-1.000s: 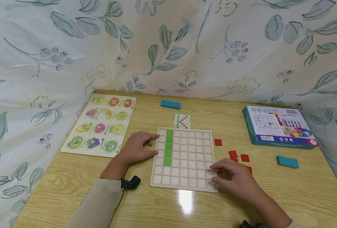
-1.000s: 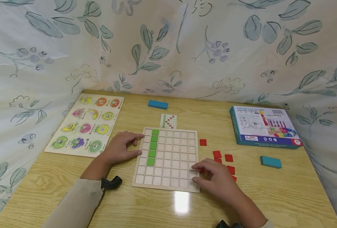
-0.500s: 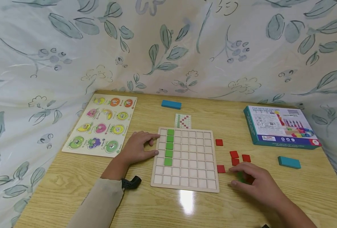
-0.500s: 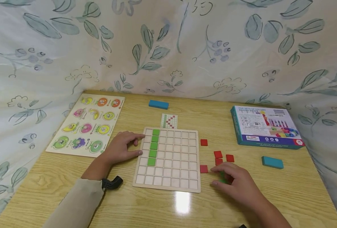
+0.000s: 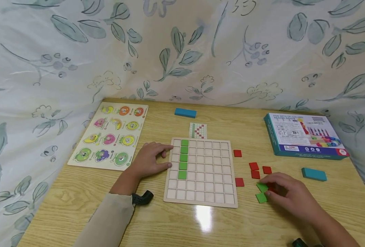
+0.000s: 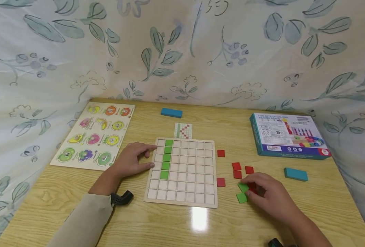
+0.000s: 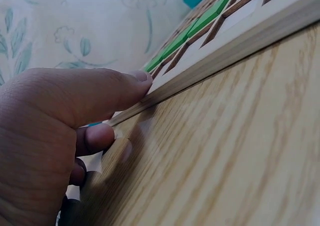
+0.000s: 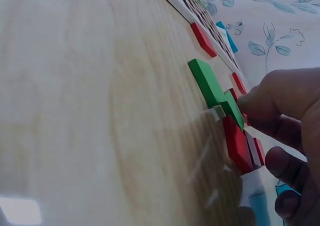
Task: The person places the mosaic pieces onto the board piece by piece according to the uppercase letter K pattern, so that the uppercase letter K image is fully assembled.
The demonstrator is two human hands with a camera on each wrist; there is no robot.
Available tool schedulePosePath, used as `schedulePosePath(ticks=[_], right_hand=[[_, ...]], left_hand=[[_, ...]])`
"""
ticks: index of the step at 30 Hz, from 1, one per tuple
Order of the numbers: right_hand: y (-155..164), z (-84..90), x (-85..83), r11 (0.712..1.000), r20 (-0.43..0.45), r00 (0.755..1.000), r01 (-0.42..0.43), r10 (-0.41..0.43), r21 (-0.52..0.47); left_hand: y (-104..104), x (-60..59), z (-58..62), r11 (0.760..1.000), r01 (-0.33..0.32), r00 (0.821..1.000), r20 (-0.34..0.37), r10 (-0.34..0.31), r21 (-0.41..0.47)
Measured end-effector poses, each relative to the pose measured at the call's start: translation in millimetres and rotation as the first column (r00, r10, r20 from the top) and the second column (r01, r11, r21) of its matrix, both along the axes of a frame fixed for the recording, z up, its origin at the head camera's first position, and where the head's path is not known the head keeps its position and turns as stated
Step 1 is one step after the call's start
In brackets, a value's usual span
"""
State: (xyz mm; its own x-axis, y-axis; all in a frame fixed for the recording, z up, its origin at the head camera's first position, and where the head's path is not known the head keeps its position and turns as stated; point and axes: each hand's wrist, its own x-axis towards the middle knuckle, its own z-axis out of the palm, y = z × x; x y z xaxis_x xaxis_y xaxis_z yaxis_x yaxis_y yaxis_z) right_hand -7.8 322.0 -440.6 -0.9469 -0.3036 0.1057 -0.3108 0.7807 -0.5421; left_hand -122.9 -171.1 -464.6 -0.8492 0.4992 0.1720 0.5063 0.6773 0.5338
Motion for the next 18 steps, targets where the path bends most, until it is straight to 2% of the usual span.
schedulePosePath(ticks=[8,18], right_hand=[[-3.5,6.5,-8.0,0.998,0.106,0.994,0.013,-0.020,0.069],[-7.0,4.4,-12.6,0.995,0.038,0.999,-0.003,-0.001,0.099]], left_hand=[[-0.1,-0.2,-1.7,1.000,0.001,1.000,-0.008,-0.001,0.002],[-0.6,-0.5,-1.3,1.000,0.003,1.000,-0.012,-0.003,0.002]])
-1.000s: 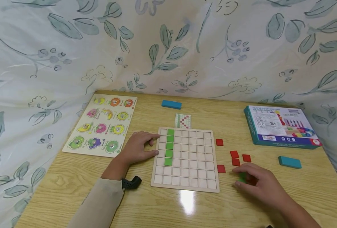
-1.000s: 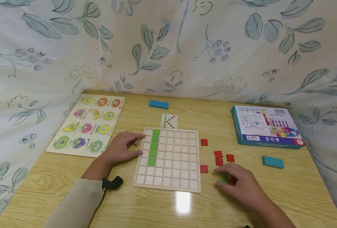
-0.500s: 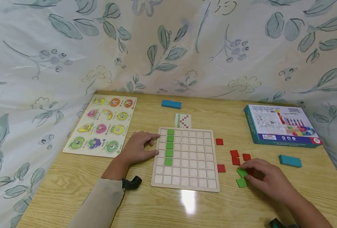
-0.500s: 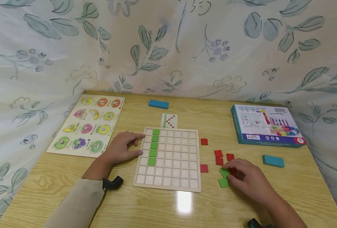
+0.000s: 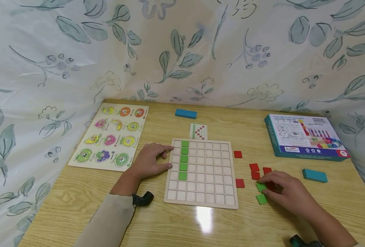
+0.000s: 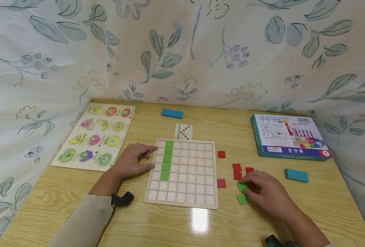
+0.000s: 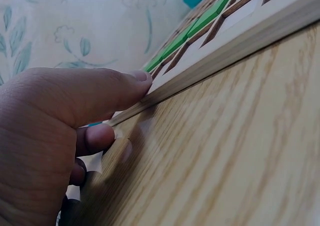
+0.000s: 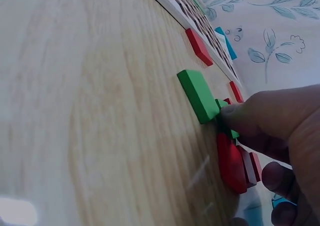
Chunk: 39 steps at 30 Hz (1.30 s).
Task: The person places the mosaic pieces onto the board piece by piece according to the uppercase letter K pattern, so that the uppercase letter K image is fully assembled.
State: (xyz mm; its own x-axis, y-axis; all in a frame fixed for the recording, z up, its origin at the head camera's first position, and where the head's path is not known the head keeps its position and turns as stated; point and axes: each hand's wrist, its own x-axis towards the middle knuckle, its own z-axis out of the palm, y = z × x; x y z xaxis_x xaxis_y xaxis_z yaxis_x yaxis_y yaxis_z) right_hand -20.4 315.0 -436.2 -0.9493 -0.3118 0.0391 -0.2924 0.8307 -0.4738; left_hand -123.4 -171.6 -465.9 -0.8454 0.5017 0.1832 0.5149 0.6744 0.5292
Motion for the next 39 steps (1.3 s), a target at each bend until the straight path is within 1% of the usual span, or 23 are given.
schedulePosePath(ticks=[3,7,10,15,22,23,30,39], right_hand=[[0.0,-0.9,0.0,1.000,0.000,1.000,0.007,-0.007,0.001],[0.5,-0.6,-0.7,1.000,0.038,0.999,0.012,-0.012,-0.002],[1.2,-0.2,-1.7,1.000,0.057,0.998,0.005,-0.005,-0.004],[3.3,0.0,-2.6,1.000,0.065,0.998,-0.012,0.012,-0.001],[6.1,-2.8,-2.0,0.998,0.005,0.998,-0.055,0.055,-0.008],[6.3,-3.2,-2.3,0.998,0.009,0.998,-0.056,0.056,-0.013],[5.9,-2.9,-3.5,0.999,0.050,0.998,-0.029,0.030,-0.019],[3.6,-1.4,-3.6,0.999,0.013,1.000,-0.009,0.009,-0.041]], left_hand=[[0.0,0.0,-1.1,1.000,0.001,1.000,0.000,-0.001,-0.002],[-0.6,0.3,-2.5,1.000,-0.002,1.000,-0.006,0.002,-0.003],[-0.9,0.8,-2.8,1.000,-0.002,1.000,-0.009,0.002,0.004],[-0.1,2.0,-1.8,1.000,0.003,1.000,-0.008,-0.003,-0.001],[1.2,3.3,1.7,1.000,0.000,1.000,0.001,0.000,-0.002],[1.3,3.3,2.0,1.000,0.000,1.000,0.000,0.000,-0.003],[1.5,2.9,2.4,1.000,-0.001,1.000,0.003,0.001,-0.012],[1.4,1.7,2.5,1.000,-0.004,1.000,0.004,0.004,-0.014]])
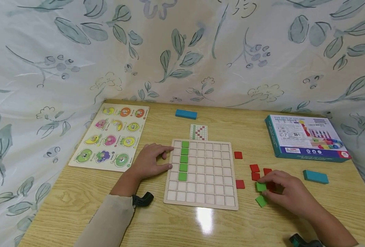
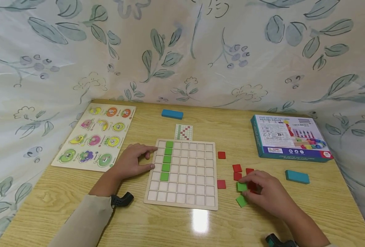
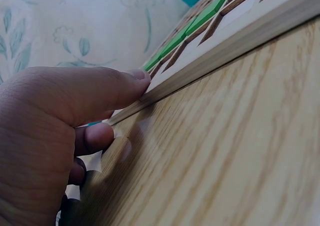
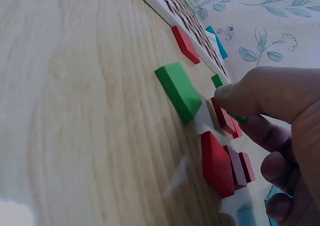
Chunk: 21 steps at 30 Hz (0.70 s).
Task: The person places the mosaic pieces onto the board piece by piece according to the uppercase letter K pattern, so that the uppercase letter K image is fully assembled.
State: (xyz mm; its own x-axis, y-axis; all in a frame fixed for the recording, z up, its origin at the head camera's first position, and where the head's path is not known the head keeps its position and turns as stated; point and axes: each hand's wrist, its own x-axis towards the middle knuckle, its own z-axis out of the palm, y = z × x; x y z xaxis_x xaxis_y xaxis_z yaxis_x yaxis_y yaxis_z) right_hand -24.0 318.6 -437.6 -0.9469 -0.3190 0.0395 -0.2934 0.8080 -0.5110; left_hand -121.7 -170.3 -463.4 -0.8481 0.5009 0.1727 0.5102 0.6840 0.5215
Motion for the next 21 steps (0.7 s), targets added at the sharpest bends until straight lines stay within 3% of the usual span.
schedulePosePath(ticks=[14,21], right_hand=[[-16.3,1.4,-0.7,0.994,-0.090,0.994,-0.076,0.068,-0.085],[-27.9,2.2,-2.3,0.979,-0.089,0.990,-0.122,0.108,-0.164]], left_hand=[[-1.2,-0.3,-0.5,1.000,-0.004,1.000,0.007,0.004,0.002],[-0.9,-1.0,-1.3,1.000,0.001,1.000,0.002,-0.001,0.010]])
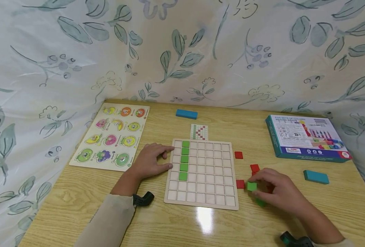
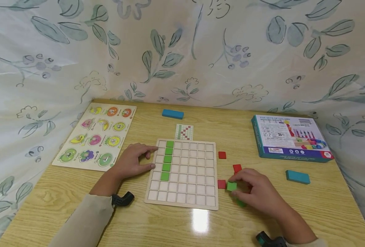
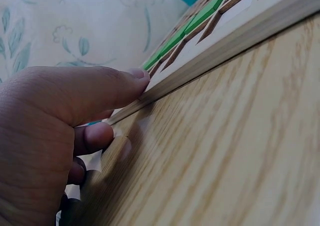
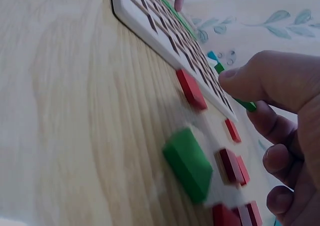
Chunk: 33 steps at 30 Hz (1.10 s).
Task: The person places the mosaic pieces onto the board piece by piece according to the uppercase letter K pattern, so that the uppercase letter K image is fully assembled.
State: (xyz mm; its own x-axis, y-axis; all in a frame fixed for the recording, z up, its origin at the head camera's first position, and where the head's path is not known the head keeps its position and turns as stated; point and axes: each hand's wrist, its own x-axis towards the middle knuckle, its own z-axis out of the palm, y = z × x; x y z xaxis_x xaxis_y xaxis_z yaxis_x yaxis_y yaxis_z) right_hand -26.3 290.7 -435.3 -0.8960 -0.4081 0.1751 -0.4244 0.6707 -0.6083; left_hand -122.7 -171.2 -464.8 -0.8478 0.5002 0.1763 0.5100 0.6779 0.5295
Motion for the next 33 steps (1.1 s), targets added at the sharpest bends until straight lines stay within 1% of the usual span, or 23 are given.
schedulePosePath(ticks=[5,10,12,16,23,25,30,33], right_hand=[[-11.7,-2.0,-2.9,0.999,-0.015,0.999,-0.042,0.041,-0.022],[-23.6,-2.7,-9.0,0.990,-0.012,0.993,-0.122,0.121,-0.067],[-27.7,-2.0,-10.6,0.986,-0.014,0.990,-0.141,0.140,-0.088],[-37.7,-0.7,-11.8,0.985,0.002,0.990,-0.139,0.140,-0.102],[-60.5,-1.5,-13.3,0.983,0.068,0.986,-0.145,0.153,-0.113],[-66.7,-1.6,-14.0,0.981,0.067,0.985,-0.152,0.160,-0.117],[-80.7,-3.0,-16.8,0.979,0.025,0.985,-0.169,0.173,-0.116],[-88.2,-4.9,-18.2,0.979,0.032,0.985,-0.167,0.172,-0.114]], left_hand=[[0.0,0.2,0.1,1.000,0.000,1.000,0.001,0.000,0.006],[0.7,1.1,1.8,1.000,0.002,1.000,-0.005,-0.002,0.013],[0.9,1.2,1.9,1.000,0.005,1.000,-0.006,-0.005,0.012],[0.7,0.7,1.2,1.000,0.004,1.000,-0.005,-0.004,0.003],[-0.1,-1.0,-0.3,1.000,0.000,1.000,-0.004,0.000,0.002],[-0.1,-1.1,-0.3,1.000,-0.001,1.000,-0.002,0.001,0.004],[-0.1,-0.7,0.7,1.000,-0.003,1.000,0.006,0.003,0.002],[-0.4,-0.2,0.9,1.000,-0.002,1.000,0.010,0.002,0.004]])
